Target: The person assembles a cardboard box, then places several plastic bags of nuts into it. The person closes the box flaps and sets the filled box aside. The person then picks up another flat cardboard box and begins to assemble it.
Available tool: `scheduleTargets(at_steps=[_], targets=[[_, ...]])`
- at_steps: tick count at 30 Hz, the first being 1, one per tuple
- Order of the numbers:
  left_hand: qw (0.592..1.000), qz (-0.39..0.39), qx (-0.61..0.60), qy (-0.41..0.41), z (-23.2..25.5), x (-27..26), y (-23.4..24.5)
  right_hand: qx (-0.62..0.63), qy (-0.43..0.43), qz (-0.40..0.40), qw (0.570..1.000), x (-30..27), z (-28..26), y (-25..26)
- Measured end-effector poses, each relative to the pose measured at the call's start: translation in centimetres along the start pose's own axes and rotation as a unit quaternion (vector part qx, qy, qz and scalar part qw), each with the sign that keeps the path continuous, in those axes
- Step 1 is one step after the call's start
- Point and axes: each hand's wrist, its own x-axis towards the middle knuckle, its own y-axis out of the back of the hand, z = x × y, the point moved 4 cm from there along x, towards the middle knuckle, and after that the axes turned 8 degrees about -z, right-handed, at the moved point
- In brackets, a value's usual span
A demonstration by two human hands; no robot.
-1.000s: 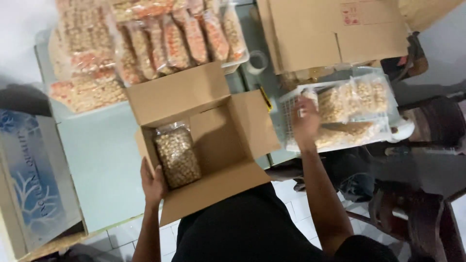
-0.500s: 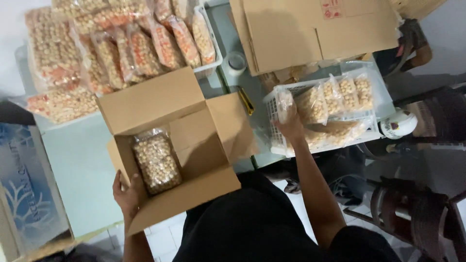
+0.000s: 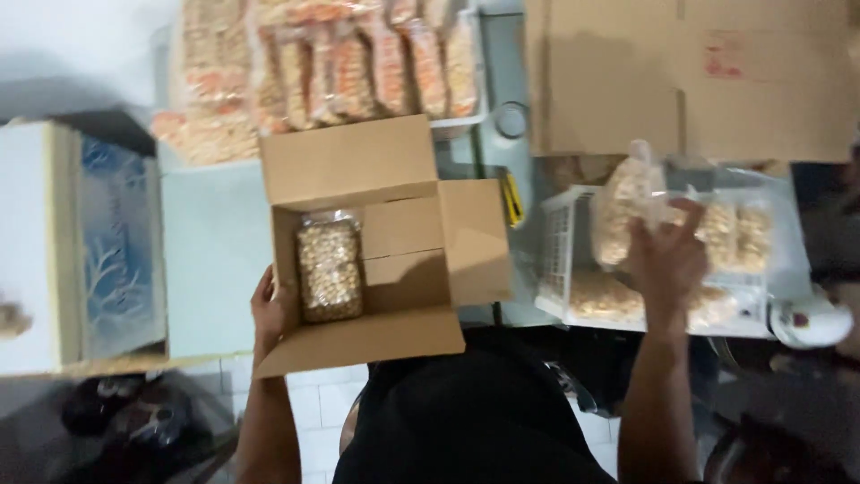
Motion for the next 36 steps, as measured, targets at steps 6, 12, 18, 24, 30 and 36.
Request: scheduleTargets(at_steps=[6,12,18,24,30,36], targets=[[0.999,-0.006,0.017,0.045,-5.4,3.0,1.1,0.117,0.156,0.040,0.980,-2.0,-8.8,4.0],[1.000,-0.003,0.008,0.007,-5.2,2.9,1.5,0.271,0.363,-0.028,0.891,-2.5,-19.9,-1.0],[0.996,-0.018,0.073,0.051,-6.2,3.4,2.1,0.297,0.365,-0.253,0.846,-2.5,-27.1,-13.7],[0.993,-0.022,0.112,0.019,-5.9,3.7,2.4,0.334,0.044,-0.528,0.780,-3.1,-24.6,-33.9],[0.993,-0.060,0.080,0.061,-5.4,3.4,2.0,0.251,0.092,-0.452,0.851,-5.9,-27.1,-34.5],[0.992,-0.082,0.072,0.071,-3.9,2.3,2.2,0.222,0.104,-0.524,0.816,-9.7,-27.8,-32.4]])
